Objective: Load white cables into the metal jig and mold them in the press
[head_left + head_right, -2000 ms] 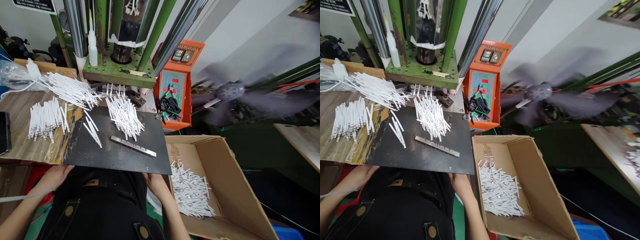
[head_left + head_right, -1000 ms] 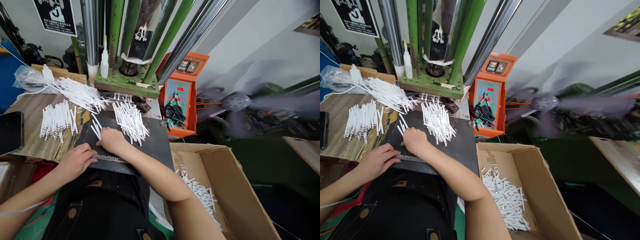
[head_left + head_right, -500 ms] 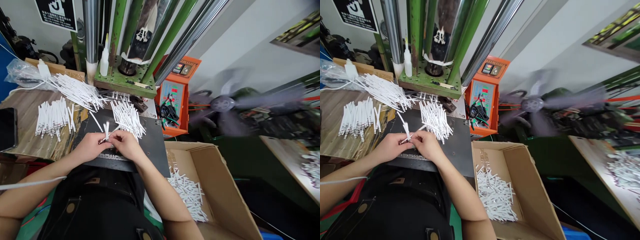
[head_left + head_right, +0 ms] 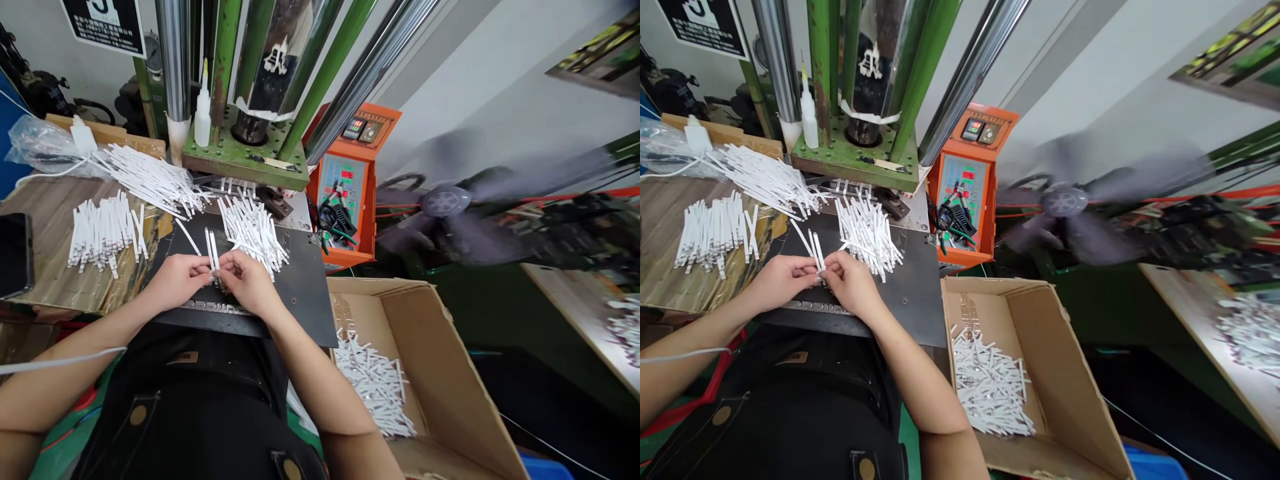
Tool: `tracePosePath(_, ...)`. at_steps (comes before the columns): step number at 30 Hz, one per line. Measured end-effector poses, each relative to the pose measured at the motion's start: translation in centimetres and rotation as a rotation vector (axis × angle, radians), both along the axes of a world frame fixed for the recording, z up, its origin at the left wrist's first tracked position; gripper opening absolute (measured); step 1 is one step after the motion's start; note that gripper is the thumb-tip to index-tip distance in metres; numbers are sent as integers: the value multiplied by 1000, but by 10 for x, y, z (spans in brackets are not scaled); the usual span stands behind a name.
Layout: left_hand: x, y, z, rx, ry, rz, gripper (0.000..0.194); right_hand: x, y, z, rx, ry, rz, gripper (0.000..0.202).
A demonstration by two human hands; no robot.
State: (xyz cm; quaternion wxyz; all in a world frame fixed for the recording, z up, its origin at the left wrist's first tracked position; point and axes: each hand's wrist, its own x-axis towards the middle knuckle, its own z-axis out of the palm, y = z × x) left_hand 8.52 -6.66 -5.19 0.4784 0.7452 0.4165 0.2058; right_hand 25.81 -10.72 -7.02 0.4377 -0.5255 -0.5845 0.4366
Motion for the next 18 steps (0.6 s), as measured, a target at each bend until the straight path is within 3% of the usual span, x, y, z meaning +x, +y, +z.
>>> tracePosePath(4,-11,-2,5,-72,-49,53,30,18,-30,5,-10,106,-65,13)
tracePosePath(7,-20,-12,7,-85,12,33,33,25,-56,0,-25,103,-140,17)
tracePosePath(12,-19,-29,4,235,74,-69,21,23,-72,-5,126,-192,-210,13)
tracePosePath(18,-24,-30,-2,504,-10,-212,21,20,-78,4,383,-363,-25,16)
